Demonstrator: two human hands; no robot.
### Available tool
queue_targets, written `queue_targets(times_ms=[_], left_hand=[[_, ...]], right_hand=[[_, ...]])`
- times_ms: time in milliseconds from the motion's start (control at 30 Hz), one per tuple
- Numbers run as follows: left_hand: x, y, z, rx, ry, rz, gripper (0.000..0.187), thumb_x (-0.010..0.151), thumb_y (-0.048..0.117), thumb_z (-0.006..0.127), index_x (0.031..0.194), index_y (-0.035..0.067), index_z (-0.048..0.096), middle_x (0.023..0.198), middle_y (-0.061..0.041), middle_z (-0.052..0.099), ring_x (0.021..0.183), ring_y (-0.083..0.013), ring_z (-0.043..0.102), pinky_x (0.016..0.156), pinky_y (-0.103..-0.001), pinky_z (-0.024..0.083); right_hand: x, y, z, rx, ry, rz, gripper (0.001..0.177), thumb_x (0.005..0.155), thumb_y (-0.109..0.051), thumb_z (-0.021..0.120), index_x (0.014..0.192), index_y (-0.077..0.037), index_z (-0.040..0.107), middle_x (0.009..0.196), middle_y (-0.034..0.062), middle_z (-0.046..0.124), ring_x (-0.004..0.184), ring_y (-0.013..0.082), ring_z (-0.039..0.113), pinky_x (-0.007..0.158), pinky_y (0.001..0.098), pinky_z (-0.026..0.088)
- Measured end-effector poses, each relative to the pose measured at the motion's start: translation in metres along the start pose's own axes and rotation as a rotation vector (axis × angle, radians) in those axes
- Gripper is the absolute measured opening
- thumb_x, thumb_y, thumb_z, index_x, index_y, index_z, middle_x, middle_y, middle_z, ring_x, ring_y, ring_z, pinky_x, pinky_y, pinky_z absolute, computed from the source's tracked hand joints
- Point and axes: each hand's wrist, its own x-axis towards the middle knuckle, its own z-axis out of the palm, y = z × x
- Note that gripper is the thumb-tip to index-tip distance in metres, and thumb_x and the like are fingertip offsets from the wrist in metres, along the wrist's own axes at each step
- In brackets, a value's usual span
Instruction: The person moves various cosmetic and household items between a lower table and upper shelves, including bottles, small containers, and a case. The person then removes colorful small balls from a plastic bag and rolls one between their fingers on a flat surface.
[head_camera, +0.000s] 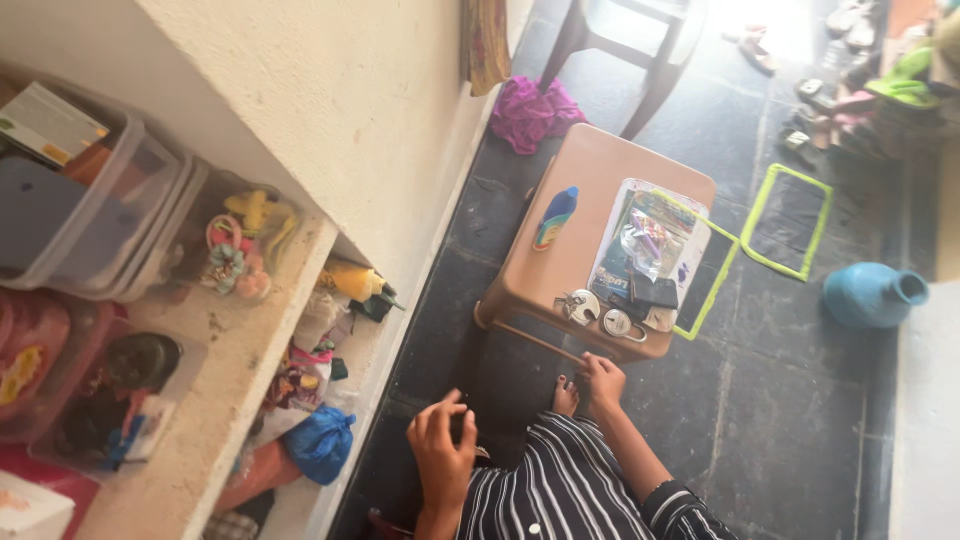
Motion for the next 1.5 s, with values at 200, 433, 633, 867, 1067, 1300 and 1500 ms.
queue_targets(times_ms=[200,433,633,867,1067,1300,1500], left_hand=[[-0.013,-0.014,0.055,0.208,-0.013,-0.055,0.033,0.091,0.019,0.07,0.123,0.01,0.068,0.106,-0.009,0.07,0.112,-0.0261,0.061,0.105,-0.045,0.041],[-0.037,-0.001,0.154,0.45,-0.374,-0.057,0.031,0.09,0.02,0.066,0.119,0.011,0.071,0.099,-0.001,0.072,0.107,-0.0176,0.063,0.114,-0.049,0.035],[-0.014,0.032,0.22,0.32,-0.43,0.026,0.018,0.091,0.017,0.067,0.107,0.009,0.072,0.102,-0.006,0.07,0.107,-0.0225,0.063,0.106,-0.044,0.041],[0.045,0.032,0.255,0.22,-0.486,0.107,0.016,0.083,0.007,0.068,0.099,0.007,0.071,0.095,-0.008,0.069,0.096,-0.0286,0.065,0.088,-0.042,0.049],[0.059,0.015,0.302,0.229,-0.795,0.177,0.013,0.083,0.004,0.07,0.096,0.009,0.07,0.088,-0.011,0.069,0.088,-0.0312,0.066,0.081,-0.045,0.051],[0.067,0.024,0.323,0.046,-0.919,0.063,0.017,0.078,0.008,0.074,0.095,0.007,0.069,0.089,-0.012,0.069,0.089,-0.0319,0.066,0.081,-0.045,0.051],[0.095,0.007,0.328,0.065,-0.961,0.068,0.012,0.083,0.007,0.071,0.095,0.008,0.069,0.09,-0.011,0.069,0.091,-0.0319,0.066,0.083,-0.045,0.051]], right_hand=[[0.06,0.003,-0.069,-0.061,-0.093,-0.054,0.015,0.091,-0.013,0.076,0.099,-0.001,0.08,0.086,0.0067,0.073,0.07,0.0135,0.059,0.059,0.0275,0.042],[0.131,-0.015,-0.14,-0.429,-0.133,-0.194,0.021,0.083,-0.013,0.078,0.102,-0.003,0.078,0.082,0.0052,0.076,0.075,0.0131,0.069,0.07,0.0291,0.054],[0.165,-0.016,-0.162,-0.486,-0.17,-0.196,0.024,0.082,-0.017,0.077,0.102,-0.005,0.076,0.08,0.0061,0.076,0.074,0.0134,0.07,0.07,0.0304,0.055],[0.185,-0.001,-0.141,-0.707,-0.327,-0.25,0.025,0.084,-0.023,0.076,0.104,-0.007,0.075,0.085,0.0122,0.076,0.078,0.0245,0.075,0.074,0.0375,0.057],[0.189,0.012,-0.139,-1.2,-0.466,-0.464,0.021,0.088,-0.018,0.069,0.108,-0.011,0.069,0.104,0.0129,0.072,0.104,0.0332,0.066,0.088,0.0458,0.052],[0.215,0.008,-0.101,-0.282,0.094,-0.001,0.026,0.084,-0.031,0.08,0.088,-0.006,0.076,0.079,0.0095,0.075,0.066,0.0207,0.069,0.063,0.0381,0.055],[0.261,-0.004,-0.072,0.187,0.386,0.733,0.049,0.077,-0.048,0.091,0.089,-0.004,0.072,0.076,0.0099,0.07,0.057,0.0199,0.058,0.052,0.0368,0.044]])
